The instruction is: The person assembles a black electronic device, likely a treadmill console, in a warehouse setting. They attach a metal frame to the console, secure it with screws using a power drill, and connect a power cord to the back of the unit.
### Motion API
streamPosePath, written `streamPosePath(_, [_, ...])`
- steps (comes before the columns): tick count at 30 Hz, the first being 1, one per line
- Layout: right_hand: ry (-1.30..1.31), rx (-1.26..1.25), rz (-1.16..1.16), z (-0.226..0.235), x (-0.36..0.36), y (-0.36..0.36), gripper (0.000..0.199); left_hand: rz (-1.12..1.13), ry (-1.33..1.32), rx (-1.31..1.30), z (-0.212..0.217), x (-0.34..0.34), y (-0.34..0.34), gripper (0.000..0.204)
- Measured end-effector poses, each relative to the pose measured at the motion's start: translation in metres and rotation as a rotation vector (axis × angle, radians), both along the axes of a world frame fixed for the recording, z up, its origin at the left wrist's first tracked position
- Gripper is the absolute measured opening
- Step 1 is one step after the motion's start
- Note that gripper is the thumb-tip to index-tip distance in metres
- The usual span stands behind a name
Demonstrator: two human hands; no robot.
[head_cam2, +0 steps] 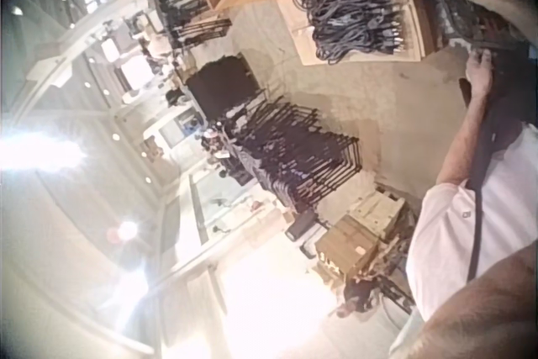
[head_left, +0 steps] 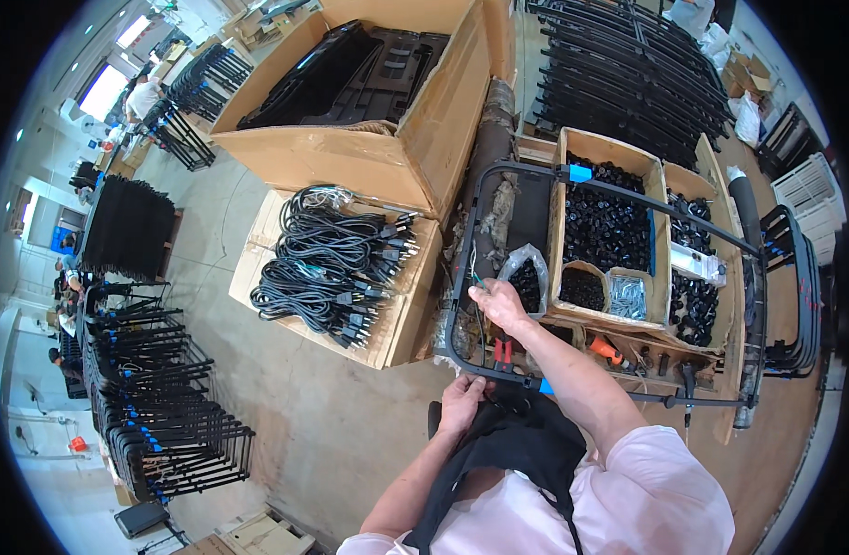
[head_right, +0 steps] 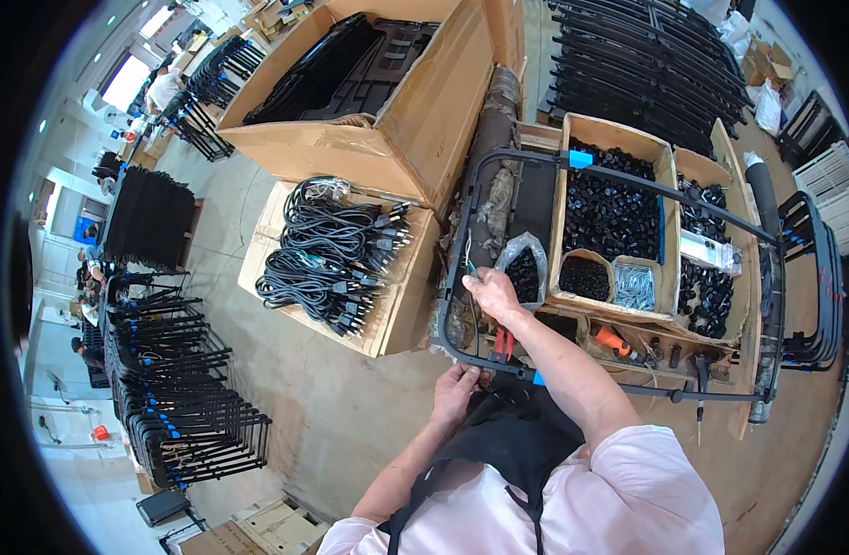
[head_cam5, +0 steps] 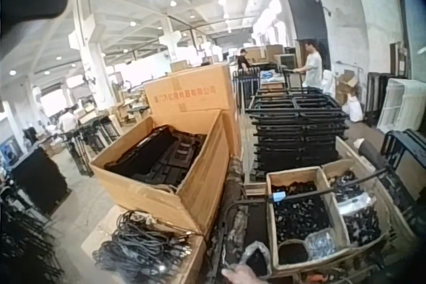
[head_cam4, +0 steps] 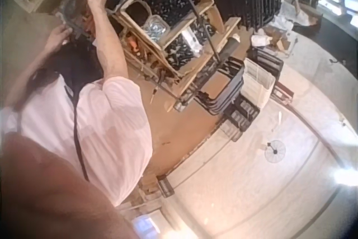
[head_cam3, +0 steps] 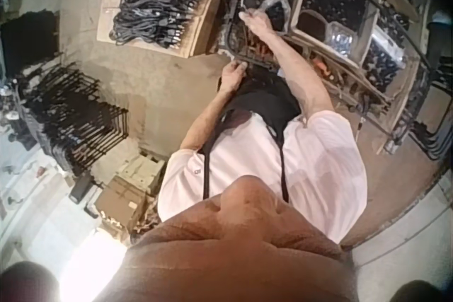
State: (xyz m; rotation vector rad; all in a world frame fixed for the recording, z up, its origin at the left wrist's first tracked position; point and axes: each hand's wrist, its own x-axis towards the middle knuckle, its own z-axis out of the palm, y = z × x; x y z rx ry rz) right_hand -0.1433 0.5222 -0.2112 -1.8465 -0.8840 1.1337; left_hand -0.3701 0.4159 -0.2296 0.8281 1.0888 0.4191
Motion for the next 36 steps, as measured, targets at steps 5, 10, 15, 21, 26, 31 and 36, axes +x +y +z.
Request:
streamPosePath(5, [0.163, -0.079, 0.106, 0.014, 0.069, -0.004, 0.025, 0.054, 0.012, 0.010, 0.003, 0.004, -0.003, 0.016])
streamPosePath(10, [-0.607, -0.026, 0.199, 0.019, 0.124, -0.016, 0.019, 0.041, 0.046, 0.008, 0.007, 0.004, -0.002, 0.018])
streamPosePath(15, [-0.827, 0.024, 0.431, 0.004, 0.108, -0.022, 0.013, 0.059, 0.012, 0.009, 0.006, 0.003, -0.002, 0.019])
streamPosePath(21, [-0.904, 0.003, 0.603, -0.019, 0.078, -0.023, 0.031, 0.037, -0.005, 0.009, 0.008, 0.002, 0.001, 0.018])
streamPosePath(26, [-0.856, 0.029, 0.546, -0.027, 0.085, -0.027, 0.025, 0.026, 0.009, -0.024, 0.016, 0.001, 0.004, 0.018])
streamPosePath(31, [-0.698, -0.024, 0.434, -0.017, 0.104, -0.024, 0.024, -0.033, -0.041, -0.018, 0.001, -0.006, 0.005, 0.019])
streamPosePath(36, [-0.174, -0.083, 0.173, 0.004, 0.103, -0.031, 0.029, -0.097, -0.014, 0.012, -0.004, -0.007, 0.008, 0.017])
